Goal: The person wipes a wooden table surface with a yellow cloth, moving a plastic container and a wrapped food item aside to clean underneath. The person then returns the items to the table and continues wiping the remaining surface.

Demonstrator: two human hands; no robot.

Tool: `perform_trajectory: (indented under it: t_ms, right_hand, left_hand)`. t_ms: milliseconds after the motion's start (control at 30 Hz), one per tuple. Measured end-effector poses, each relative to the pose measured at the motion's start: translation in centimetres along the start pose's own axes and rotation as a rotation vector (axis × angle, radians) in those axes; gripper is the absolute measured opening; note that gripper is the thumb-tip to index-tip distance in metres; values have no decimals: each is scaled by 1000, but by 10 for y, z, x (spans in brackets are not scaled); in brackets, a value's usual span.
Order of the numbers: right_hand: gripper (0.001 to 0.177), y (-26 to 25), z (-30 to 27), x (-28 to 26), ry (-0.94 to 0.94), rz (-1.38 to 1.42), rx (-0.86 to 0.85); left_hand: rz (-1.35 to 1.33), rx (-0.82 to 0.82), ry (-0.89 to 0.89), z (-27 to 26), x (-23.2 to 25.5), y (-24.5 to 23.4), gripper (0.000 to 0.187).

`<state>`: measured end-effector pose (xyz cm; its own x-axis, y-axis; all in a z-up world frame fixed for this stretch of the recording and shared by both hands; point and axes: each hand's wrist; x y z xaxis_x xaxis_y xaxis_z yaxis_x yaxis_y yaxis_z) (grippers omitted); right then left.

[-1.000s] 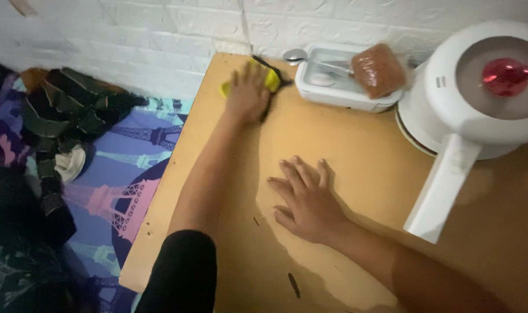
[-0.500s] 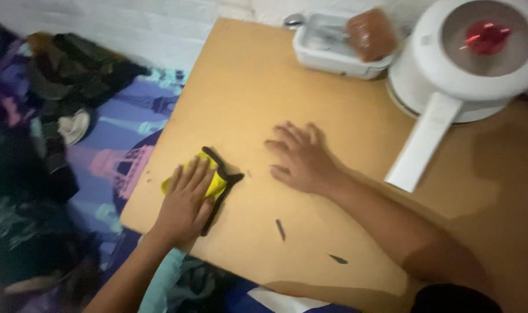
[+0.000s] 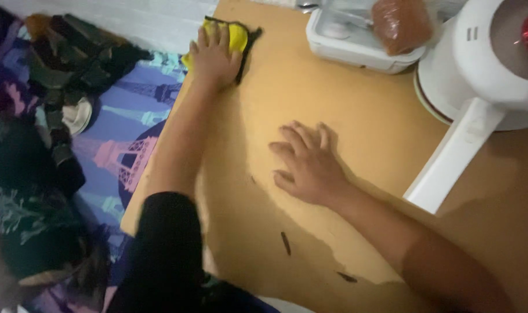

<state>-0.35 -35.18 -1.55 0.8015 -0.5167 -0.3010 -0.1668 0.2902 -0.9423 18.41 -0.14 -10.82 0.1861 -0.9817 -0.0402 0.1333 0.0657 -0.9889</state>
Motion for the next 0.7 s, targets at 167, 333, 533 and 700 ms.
perform_trajectory:
  t_ms: [167, 333, 533, 700]
  right_hand:
    - [56, 3, 1, 3, 11, 48, -6]
    - [53, -6, -2, 2, -16, 107, 11]
    - [53, -14, -3, 1, -1, -76, -199]
    - [50, -16, -4, -2, 18, -81, -217]
  left_hand:
    - [-77, 53, 146, 36, 50, -4, 67]
    - [-237, 130, 553, -32, 52, -24, 64]
    - [-194, 2, 719, -224, 33, -83, 71]
    - [-209, -242, 482, -350, -20, -144, 79]
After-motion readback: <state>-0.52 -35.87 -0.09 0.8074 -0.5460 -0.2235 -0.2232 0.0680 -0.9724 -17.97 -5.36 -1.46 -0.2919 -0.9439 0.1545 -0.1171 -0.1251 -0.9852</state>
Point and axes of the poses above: each hand's wrist, its own z-axis towards the middle knuckle, its own y-axis out of the palm, x = y × z, and after that the axes turned 3 degrees about -x, right-handed
